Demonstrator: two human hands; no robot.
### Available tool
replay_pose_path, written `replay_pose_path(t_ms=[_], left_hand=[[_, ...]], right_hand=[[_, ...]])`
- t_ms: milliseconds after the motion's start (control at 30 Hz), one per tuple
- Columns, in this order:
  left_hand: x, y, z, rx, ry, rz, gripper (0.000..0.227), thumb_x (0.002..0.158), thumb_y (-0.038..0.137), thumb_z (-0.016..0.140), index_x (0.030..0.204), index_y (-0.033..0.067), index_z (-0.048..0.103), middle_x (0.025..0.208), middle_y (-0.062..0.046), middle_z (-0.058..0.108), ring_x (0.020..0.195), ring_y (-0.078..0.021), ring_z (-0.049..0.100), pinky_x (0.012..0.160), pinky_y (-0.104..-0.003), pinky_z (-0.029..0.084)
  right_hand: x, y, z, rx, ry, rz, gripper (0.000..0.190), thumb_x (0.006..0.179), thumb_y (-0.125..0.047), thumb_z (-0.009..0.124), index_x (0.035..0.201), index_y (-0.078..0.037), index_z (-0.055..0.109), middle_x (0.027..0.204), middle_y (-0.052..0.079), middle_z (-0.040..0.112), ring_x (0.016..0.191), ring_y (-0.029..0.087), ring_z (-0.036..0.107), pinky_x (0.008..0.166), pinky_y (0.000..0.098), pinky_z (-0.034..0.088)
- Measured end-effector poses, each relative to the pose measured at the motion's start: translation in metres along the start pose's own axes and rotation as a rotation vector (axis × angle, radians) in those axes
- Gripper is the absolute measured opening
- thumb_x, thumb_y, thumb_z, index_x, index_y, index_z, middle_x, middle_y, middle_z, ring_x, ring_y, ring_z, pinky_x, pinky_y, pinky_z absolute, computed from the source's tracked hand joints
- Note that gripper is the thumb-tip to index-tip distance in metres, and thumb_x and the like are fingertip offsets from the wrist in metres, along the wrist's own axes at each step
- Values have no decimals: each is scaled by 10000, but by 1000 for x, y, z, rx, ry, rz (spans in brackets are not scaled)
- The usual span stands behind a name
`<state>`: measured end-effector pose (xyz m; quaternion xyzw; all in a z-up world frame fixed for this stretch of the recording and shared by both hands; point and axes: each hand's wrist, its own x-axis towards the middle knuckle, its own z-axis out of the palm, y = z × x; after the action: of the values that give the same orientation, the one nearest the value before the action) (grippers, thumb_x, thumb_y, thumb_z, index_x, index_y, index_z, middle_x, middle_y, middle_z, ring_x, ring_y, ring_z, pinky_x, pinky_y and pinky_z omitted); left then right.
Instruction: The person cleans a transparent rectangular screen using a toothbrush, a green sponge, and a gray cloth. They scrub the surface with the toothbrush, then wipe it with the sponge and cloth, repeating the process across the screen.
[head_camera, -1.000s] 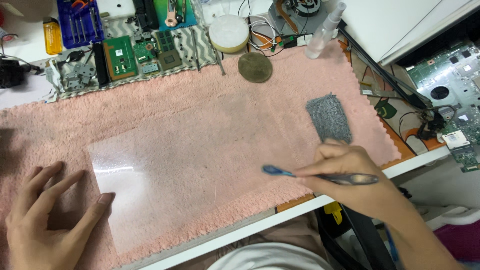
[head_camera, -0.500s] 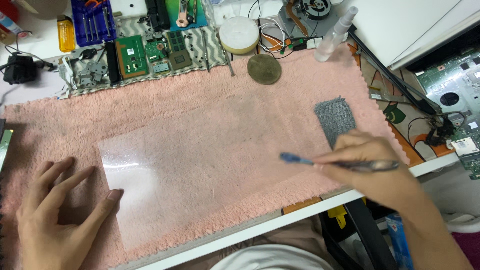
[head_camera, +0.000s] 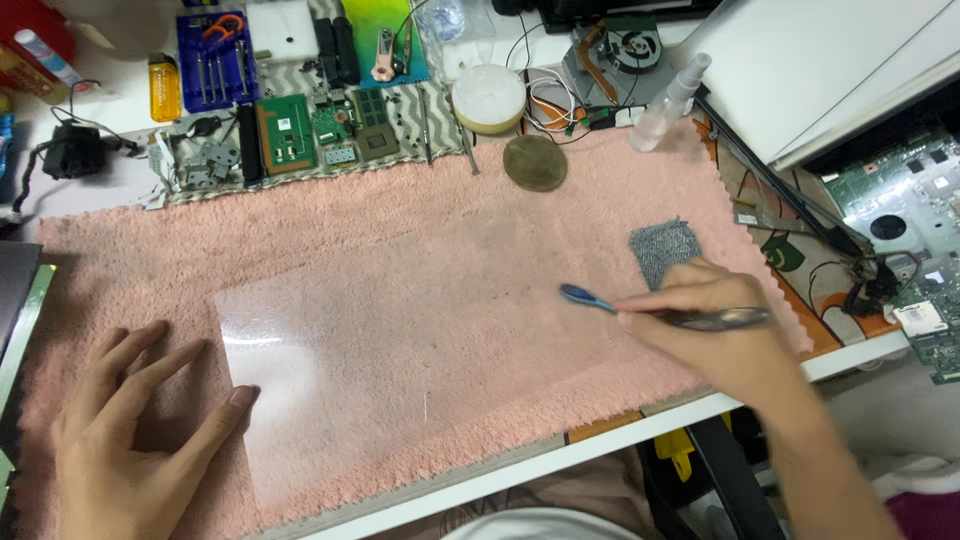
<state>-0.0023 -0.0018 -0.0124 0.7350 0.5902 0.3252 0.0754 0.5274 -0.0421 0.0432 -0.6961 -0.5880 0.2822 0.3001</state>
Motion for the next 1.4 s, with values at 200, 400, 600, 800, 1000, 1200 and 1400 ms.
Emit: replay_pose_path(t_ms=[200,400,600,800,1000,1200,1400], left_hand=[[2,0,1,-14,8,-13,651,794,310,994,1377,57,850,1628,-214,744,1676,-443,616,1380,-567,488],[2,-3,3,-39,18,-11,638,790,298,992,1365,63,847,1621,-201,740,1665,-431,609,1395,-567,462],[3,-2,1,-17,7,-23,624,781,371,973,1350,144,859,1630,-156,742,1664,-422,612,1352,-575,480],[7,12,-8,-6,-38,-89,612,782,430,945,1355,231,864,1642,-69,726,1702,-354,553,1339,-583,409],[3,3,-3,-23,-13,-12,638,719,447,971,1327,285,869,1609,-16,756,1692,-318,587,1293,-571,451],[8,2,-8,-74,-53,74,646,697,537,980,1294,309,892,1589,-8,762,1661,-306,564,1309,-566,419],[7,2,-16,-158,-97,151,757,746,587,997,1427,301,834,1635,-40,717,1623,-351,532,1314,-591,344]], right_hand=[[-10,-10,24,-10,-111,-164,220,884,-180,970,1092,-207,1037,722,-50,584,868,138,604,922,279,490],[14,-10,14,-101,34,9,290,838,-190,1012,1127,-177,991,691,0,727,738,138,610,634,301,455],[8,-17,29,-101,-84,-307,172,878,-231,958,1039,-224,1016,660,-63,691,736,124,582,780,301,439],[28,-12,23,-123,119,14,290,834,-167,1001,1124,-180,978,834,28,836,910,174,676,793,338,530],[18,-13,36,7,-95,-88,251,897,-217,976,1133,-173,1048,695,-33,565,743,128,591,659,285,403],[44,-17,37,-29,237,-139,233,868,-55,965,1101,-70,967,867,35,812,749,109,697,719,236,538],[47,0,59,-87,-10,-182,218,895,-140,920,1089,-176,1014,838,-48,768,768,60,729,709,194,557]])
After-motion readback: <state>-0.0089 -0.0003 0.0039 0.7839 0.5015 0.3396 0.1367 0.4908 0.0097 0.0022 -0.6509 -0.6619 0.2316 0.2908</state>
